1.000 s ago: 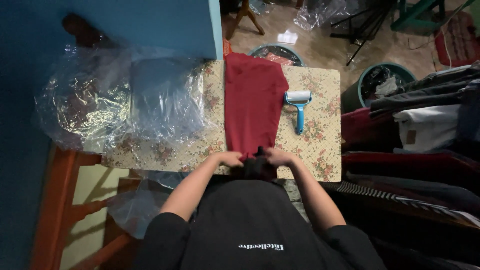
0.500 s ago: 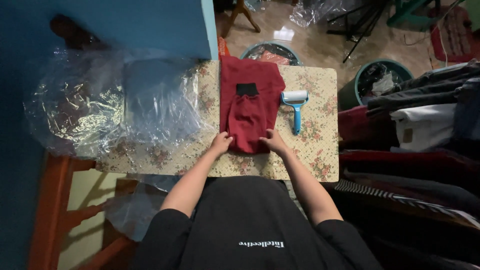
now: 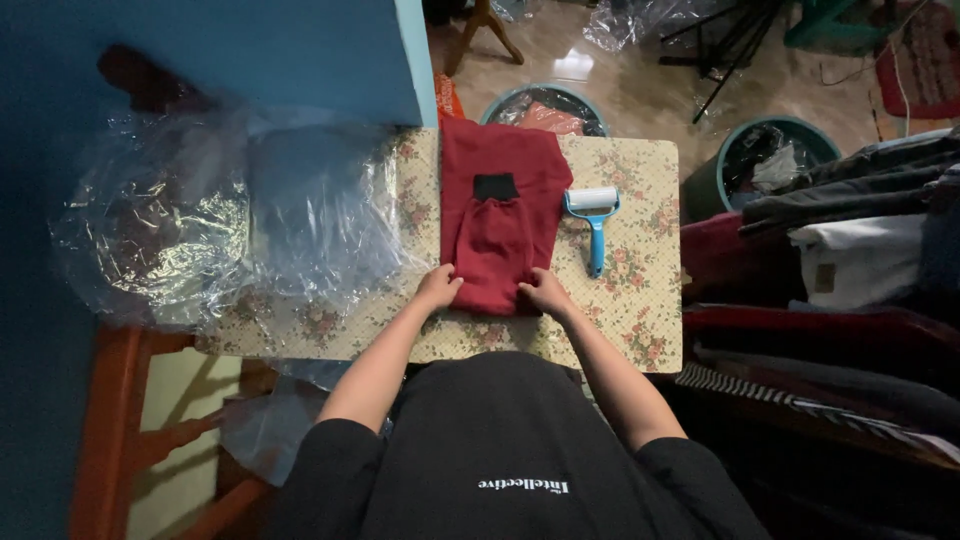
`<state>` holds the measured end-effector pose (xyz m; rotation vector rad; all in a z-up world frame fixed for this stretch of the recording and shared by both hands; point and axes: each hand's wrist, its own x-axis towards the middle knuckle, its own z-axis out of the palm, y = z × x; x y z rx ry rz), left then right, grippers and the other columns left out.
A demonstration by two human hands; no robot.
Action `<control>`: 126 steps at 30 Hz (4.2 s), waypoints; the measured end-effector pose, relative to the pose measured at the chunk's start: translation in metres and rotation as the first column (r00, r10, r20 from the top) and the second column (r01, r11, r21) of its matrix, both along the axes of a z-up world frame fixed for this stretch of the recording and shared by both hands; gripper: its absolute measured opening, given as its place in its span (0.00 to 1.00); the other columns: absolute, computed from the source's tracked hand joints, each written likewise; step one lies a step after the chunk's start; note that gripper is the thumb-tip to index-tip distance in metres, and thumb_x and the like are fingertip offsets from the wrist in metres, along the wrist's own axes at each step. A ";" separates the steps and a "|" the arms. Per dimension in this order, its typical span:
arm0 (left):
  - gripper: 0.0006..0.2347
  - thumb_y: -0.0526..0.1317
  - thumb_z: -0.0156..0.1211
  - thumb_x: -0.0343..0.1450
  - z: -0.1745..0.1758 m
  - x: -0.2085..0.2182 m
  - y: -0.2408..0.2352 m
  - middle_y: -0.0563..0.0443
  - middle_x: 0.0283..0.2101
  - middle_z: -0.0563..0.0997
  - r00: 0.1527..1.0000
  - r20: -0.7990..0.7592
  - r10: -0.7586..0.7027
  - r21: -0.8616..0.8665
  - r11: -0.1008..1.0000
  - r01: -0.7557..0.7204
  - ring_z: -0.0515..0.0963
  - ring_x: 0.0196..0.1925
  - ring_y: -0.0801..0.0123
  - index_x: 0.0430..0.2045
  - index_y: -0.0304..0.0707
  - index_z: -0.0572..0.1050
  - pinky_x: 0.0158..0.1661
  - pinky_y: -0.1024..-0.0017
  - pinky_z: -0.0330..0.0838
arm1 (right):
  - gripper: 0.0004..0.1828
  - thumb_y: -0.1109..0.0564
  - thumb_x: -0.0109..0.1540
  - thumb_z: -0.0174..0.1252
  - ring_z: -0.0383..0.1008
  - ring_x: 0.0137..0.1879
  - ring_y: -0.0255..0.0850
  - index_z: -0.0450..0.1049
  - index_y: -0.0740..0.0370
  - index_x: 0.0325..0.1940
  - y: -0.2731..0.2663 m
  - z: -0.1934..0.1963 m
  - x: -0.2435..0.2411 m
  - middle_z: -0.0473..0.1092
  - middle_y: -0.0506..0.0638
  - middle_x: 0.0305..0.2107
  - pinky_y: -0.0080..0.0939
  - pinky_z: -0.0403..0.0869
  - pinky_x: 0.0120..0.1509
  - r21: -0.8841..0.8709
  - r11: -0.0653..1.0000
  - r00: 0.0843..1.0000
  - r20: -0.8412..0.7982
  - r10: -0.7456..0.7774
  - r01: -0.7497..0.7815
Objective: The person lays a maroon garment flat on a table, uses a lint roller to remove lint, folds the garment into a compact rectangle, and places it into a clear plastic bag. The person then seals the bag and sets it aside.
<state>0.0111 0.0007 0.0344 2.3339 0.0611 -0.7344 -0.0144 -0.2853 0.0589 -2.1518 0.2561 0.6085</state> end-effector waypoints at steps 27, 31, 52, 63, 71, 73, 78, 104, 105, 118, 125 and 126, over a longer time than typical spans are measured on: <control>0.30 0.37 0.69 0.65 0.080 -0.060 -0.017 0.27 0.59 0.69 0.792 0.537 -0.292 0.355 0.929 0.102 0.74 0.57 0.34 0.64 0.32 0.65 0.51 0.48 0.74 | 0.25 0.52 0.61 0.65 0.76 0.53 0.68 0.72 0.66 0.59 -0.114 -0.008 0.030 0.72 0.67 0.44 0.68 0.74 0.56 -0.449 0.842 0.921 0.366 -0.133 0.300; 0.24 0.44 0.72 0.60 0.040 -0.073 -0.033 0.35 0.56 0.73 0.527 0.675 -0.516 0.429 0.856 0.288 0.73 0.61 0.44 0.52 0.40 0.77 0.52 0.56 0.71 | 0.23 0.48 0.59 0.68 0.79 0.51 0.62 0.75 0.60 0.54 -0.126 -0.054 0.041 0.77 0.61 0.41 0.63 0.77 0.52 -0.471 0.849 0.949 0.299 -0.100 0.238; 0.32 0.65 0.57 0.69 0.063 -0.080 -0.032 0.47 0.80 0.46 0.622 0.117 -0.774 0.456 0.598 0.659 0.42 0.81 0.45 0.70 0.70 0.61 0.74 0.45 0.42 | 0.22 0.48 0.61 0.63 0.79 0.48 0.66 0.71 0.58 0.55 0.072 -0.040 0.078 0.77 0.65 0.39 0.65 0.78 0.49 -0.199 0.980 0.907 0.410 0.100 -0.018; 0.26 0.59 0.57 0.70 0.060 -0.078 -0.029 0.50 0.80 0.46 0.670 0.154 -0.726 0.373 0.671 0.641 0.42 0.81 0.48 0.67 0.71 0.66 0.74 0.47 0.46 | 0.26 0.46 0.62 0.62 0.80 0.48 0.64 0.68 0.55 0.62 0.051 0.052 -0.079 0.77 0.62 0.38 0.63 0.78 0.49 -0.247 0.952 0.935 0.257 0.245 -0.182; 0.26 0.59 0.59 0.71 0.054 -0.079 -0.029 0.48 0.80 0.45 0.640 0.202 -0.741 0.389 0.661 0.642 0.43 0.81 0.46 0.66 0.65 0.68 0.74 0.48 0.46 | 0.27 0.47 0.62 0.63 0.77 0.54 0.65 0.71 0.55 0.64 0.028 0.018 -0.036 0.77 0.65 0.43 0.66 0.75 0.55 -0.087 0.996 0.972 0.229 0.049 -0.029; 0.26 0.59 0.61 0.70 0.048 -0.077 -0.028 0.47 0.80 0.45 0.628 0.222 -0.746 0.410 0.656 0.634 0.44 0.81 0.46 0.65 0.64 0.69 0.73 0.48 0.47 | 0.27 0.47 0.62 0.64 0.77 0.52 0.68 0.72 0.59 0.62 0.029 0.005 -0.002 0.77 0.68 0.41 0.66 0.75 0.54 -0.101 0.995 0.951 0.305 0.053 -0.023; 0.39 0.45 0.73 0.62 0.013 -0.069 -0.024 0.44 0.78 0.52 0.578 0.295 -0.761 0.464 0.643 0.609 0.54 0.78 0.48 0.71 0.60 0.60 0.68 0.52 0.60 | 0.27 0.50 0.64 0.61 0.75 0.56 0.69 0.69 0.61 0.65 0.010 0.008 0.038 0.75 0.70 0.45 0.68 0.74 0.59 -0.123 0.982 0.945 0.310 -0.101 0.145; 0.20 0.44 0.55 0.69 -0.027 -0.015 0.009 0.44 0.73 0.66 0.823 0.183 -0.538 0.091 0.843 0.531 0.59 0.77 0.48 0.58 0.50 0.78 0.73 0.55 0.56 | 0.22 0.57 0.68 0.43 0.56 0.74 0.52 0.71 0.45 0.65 0.024 -0.100 -0.065 0.67 0.52 0.62 0.59 0.61 0.68 -0.668 0.628 0.551 0.372 0.747 -0.400; 0.20 0.44 0.56 0.69 -0.018 -0.016 0.010 0.45 0.72 0.68 0.845 0.169 -0.508 0.042 0.860 0.508 0.61 0.76 0.49 0.57 0.45 0.78 0.73 0.56 0.56 | 0.19 0.58 0.68 0.44 0.69 0.66 0.51 0.77 0.54 0.58 0.014 -0.176 -0.008 0.75 0.55 0.53 0.51 0.70 0.57 -0.593 0.727 0.394 0.611 0.687 -0.347; 0.29 0.67 0.60 0.65 0.128 0.011 -0.006 0.38 0.51 0.84 0.893 -0.182 -0.411 -0.340 0.879 0.335 0.77 0.61 0.46 0.45 0.42 0.84 0.58 0.53 0.71 | 0.16 0.37 0.53 0.60 0.82 0.46 0.52 0.78 0.43 0.40 0.028 -0.016 -0.050 0.79 0.48 0.31 0.56 0.78 0.50 -0.279 0.683 0.684 0.111 0.721 -0.675; 0.26 0.66 0.57 0.70 0.008 0.030 -0.029 0.63 0.73 0.65 0.857 0.236 -0.459 0.074 0.887 0.455 0.71 0.66 0.48 0.58 0.57 0.77 0.60 0.48 0.72 | 0.14 0.48 0.59 0.57 0.77 0.55 0.59 0.79 0.54 0.44 0.030 0.122 -0.040 0.78 0.59 0.40 0.59 0.75 0.57 -0.122 0.725 0.733 -0.047 0.678 -0.678; 0.27 0.67 0.56 0.70 0.004 0.029 -0.031 0.65 0.72 0.65 0.837 0.207 -0.506 0.166 0.861 0.480 0.71 0.64 0.49 0.58 0.57 0.76 0.56 0.46 0.73 | 0.13 0.47 0.60 0.56 0.77 0.55 0.55 0.80 0.52 0.43 0.029 0.137 -0.037 0.79 0.56 0.39 0.55 0.76 0.57 -0.096 0.724 0.729 -0.143 0.669 -0.683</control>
